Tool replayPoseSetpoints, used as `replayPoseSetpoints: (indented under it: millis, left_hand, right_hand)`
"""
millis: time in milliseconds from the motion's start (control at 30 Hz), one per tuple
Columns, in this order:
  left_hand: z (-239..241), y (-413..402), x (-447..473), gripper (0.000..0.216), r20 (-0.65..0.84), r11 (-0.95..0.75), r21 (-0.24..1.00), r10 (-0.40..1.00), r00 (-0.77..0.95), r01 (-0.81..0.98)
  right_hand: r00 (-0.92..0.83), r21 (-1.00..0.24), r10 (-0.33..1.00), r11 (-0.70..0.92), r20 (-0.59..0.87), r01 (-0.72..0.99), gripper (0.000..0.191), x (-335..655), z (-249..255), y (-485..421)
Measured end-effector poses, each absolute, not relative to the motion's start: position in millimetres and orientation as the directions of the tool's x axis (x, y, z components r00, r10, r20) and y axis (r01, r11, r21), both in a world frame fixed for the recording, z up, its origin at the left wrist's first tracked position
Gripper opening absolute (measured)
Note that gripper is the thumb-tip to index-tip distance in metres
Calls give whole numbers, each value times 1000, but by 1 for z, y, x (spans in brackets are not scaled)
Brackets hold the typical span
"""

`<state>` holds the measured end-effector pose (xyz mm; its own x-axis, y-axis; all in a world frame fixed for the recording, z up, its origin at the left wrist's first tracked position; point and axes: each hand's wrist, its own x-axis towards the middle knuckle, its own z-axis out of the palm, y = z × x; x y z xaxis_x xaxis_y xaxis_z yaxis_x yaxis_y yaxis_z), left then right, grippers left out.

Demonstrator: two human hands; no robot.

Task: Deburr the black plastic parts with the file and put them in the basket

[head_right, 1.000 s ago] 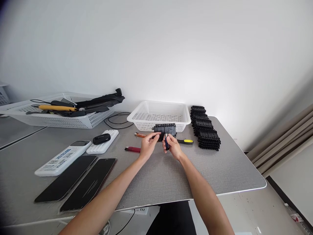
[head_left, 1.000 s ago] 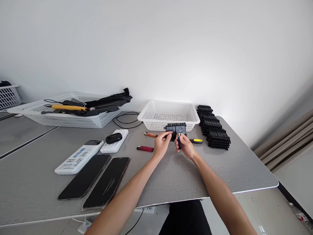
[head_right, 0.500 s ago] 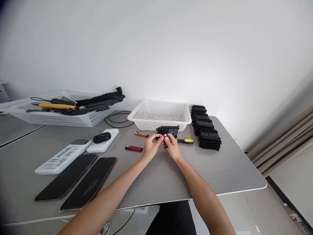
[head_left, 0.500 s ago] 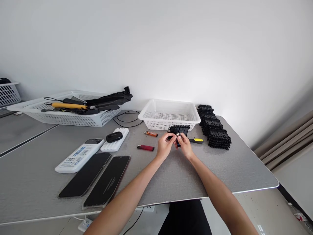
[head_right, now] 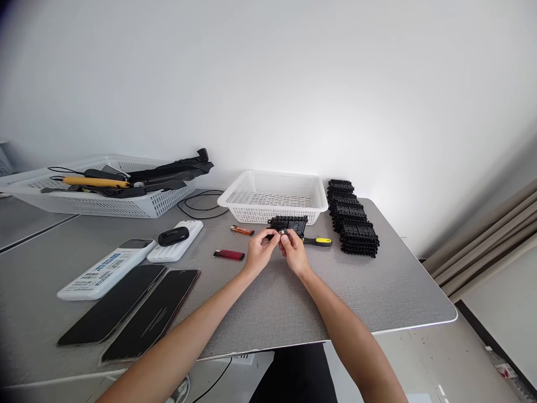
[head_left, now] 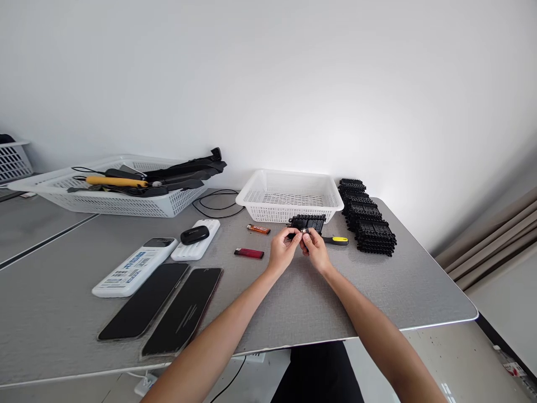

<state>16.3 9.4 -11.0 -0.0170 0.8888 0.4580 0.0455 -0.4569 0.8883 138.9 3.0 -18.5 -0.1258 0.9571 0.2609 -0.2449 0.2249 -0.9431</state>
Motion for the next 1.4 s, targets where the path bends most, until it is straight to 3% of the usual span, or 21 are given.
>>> replayPoseSetpoints:
  millis: [1400]
  left_hand:
    - [-15,7,18,23,479,-472,873,877,-39,122]
  right_hand:
    - [-110,-946,949,274,295,-173,35,140,-31,8]
